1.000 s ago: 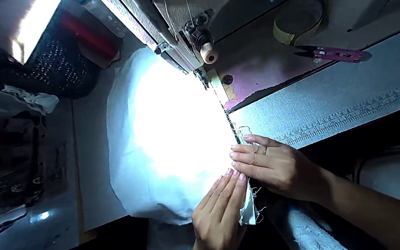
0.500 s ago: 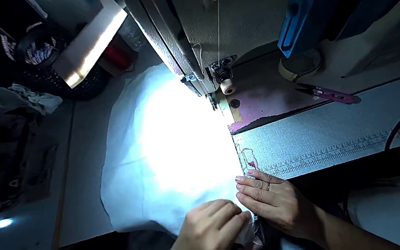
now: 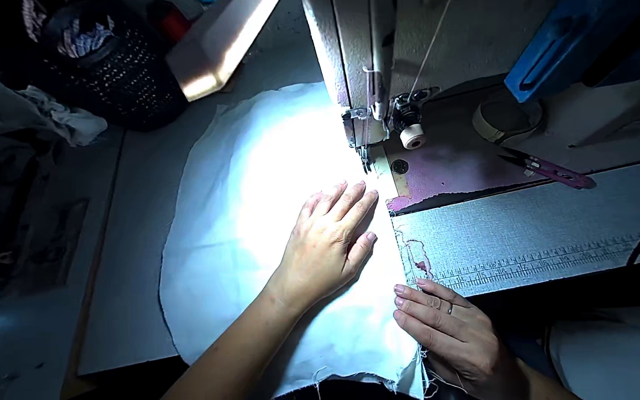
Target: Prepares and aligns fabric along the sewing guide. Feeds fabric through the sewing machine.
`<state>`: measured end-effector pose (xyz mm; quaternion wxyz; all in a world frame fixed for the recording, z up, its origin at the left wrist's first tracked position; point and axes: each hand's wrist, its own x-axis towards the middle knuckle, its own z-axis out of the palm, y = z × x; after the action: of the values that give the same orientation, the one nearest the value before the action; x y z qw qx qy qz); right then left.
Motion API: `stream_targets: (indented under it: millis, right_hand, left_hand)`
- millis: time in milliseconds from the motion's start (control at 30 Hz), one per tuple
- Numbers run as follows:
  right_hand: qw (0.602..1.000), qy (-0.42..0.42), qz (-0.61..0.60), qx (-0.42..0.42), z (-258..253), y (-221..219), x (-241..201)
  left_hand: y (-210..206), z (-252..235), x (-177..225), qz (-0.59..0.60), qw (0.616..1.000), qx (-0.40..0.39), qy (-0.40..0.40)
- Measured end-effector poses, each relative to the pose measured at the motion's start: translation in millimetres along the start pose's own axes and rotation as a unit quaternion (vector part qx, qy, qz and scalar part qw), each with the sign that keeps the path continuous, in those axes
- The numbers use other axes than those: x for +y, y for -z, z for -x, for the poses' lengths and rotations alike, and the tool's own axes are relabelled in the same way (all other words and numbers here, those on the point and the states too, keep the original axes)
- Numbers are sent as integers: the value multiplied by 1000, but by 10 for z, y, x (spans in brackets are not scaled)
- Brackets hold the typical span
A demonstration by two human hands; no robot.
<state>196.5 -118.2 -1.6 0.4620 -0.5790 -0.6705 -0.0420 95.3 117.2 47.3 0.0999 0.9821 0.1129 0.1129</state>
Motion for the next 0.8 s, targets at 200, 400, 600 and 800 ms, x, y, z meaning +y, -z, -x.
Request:
stream_targets:
  millis: [200, 400, 600, 800]
  right_hand:
    - [1000, 8, 12, -15, 9, 24, -14]
    - [1000, 0, 6, -7, 25, 2, -34]
    - [1000, -18, 4, -6, -5, 6, -49]
    - [997, -66, 35, -14, -272, 2, -29]
  left_hand:
    - [-17, 3, -20, 10, 1000, 8, -6]
    - [-10, 2, -12, 16, 999, 26, -11]
    - [-17, -11, -38, 25, 999, 36, -19]
    - [-8, -193, -230, 42, 999, 26, -21]
